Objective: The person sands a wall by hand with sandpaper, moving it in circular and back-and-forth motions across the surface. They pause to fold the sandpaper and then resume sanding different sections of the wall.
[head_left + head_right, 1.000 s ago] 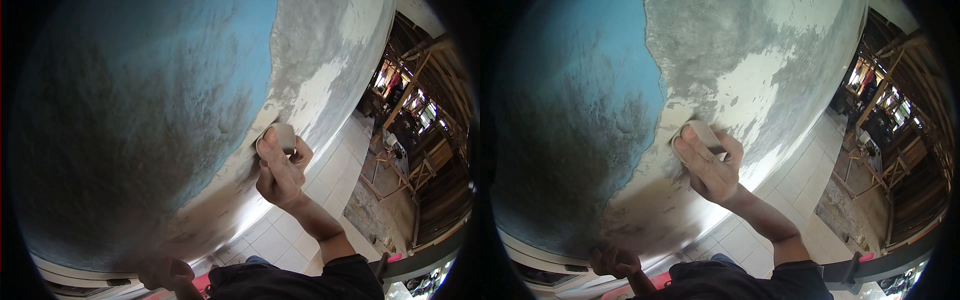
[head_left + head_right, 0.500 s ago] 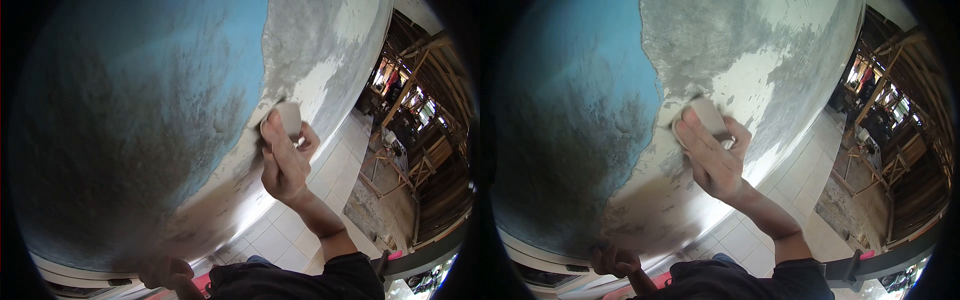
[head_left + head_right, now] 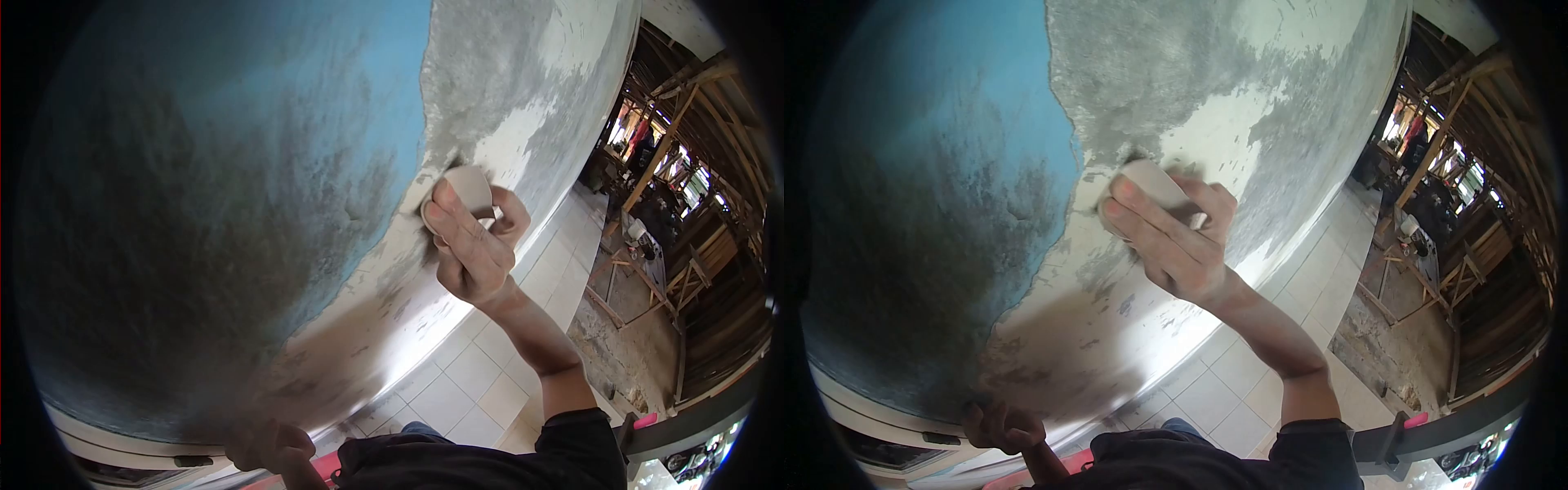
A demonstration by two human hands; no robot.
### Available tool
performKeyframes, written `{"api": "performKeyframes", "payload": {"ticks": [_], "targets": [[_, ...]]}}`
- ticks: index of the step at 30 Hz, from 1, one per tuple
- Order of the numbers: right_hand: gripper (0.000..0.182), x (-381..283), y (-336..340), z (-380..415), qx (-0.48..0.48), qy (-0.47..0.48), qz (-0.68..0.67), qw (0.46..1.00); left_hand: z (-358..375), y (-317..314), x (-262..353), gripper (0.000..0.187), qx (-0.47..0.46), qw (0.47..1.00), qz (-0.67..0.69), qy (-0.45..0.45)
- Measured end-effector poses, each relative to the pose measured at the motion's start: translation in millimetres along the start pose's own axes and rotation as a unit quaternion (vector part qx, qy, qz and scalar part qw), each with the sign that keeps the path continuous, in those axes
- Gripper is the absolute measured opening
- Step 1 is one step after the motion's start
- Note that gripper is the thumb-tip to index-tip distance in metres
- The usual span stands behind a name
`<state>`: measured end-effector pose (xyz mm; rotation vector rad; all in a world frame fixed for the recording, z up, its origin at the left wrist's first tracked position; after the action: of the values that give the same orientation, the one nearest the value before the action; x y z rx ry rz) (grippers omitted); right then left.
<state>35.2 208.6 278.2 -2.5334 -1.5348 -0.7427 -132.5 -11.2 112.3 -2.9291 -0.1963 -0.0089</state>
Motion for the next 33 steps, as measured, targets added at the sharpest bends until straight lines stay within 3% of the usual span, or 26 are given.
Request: {"api": "performKeyframes", "payload": {"ticks": [3,12,16,18,23,26,29,31,33], "targets": [[0.026,1,3,-3,-0.012,0.014,0.004,1.0,-5,-3,7,0.047,-0.007,0.999,-0.008,-0.033],[0.025,4,4,-10,-0.046,0.073,0.017,0.996,14,5,-9,0.047,-0.031,0.998,-0.023,0.044],[0.024,4,5,1,-0.006,0.096,0.02,0.995,9,0,-3,0.048,-0.047,0.998,-0.032,0.038],[0.024,4,5,-10,-0.008,0.088,0.009,0.996,12,1,-2,0.048,-0.009,1.0,-0.007,0.02],[0.026,2,4,7,-0.048,0.06,0.019,0.997,2,-2,0,0.048,-0.046,0.999,-0.022,-0.003],[0.026,5,1,-4,-0.02,0.076,0.006,0.997,10,0,-1,0.048,-0.027,1.0,-0.01,0.007],[0.026,5,3,-8,-0.028,0.047,-0.002,0.999,-5,-6,11,0.047,-0.014,0.998,-0.012,-0.066],[0.027,0,3,-2,-0.022,0.036,-0.004,0.999,-10,-6,9,0.048,-0.029,0.997,-0.025,-0.071],[0.028,0,3,17,-0.012,0.05,-0.001,0.999,6,4,-2,0.049,-0.033,0.999,-0.031,-0.007]]}}
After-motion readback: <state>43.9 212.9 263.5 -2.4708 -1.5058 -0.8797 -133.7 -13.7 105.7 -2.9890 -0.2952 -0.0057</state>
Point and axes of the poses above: each hand's wrist, its own z-axis away from the middle knuckle, its own y-axis out of the back of the hand, x = y × z, the point moved 9 cm from there along -z, towards the middle knuckle, and after that the axes turned 7 degrees about y, right-handed, at the moved point
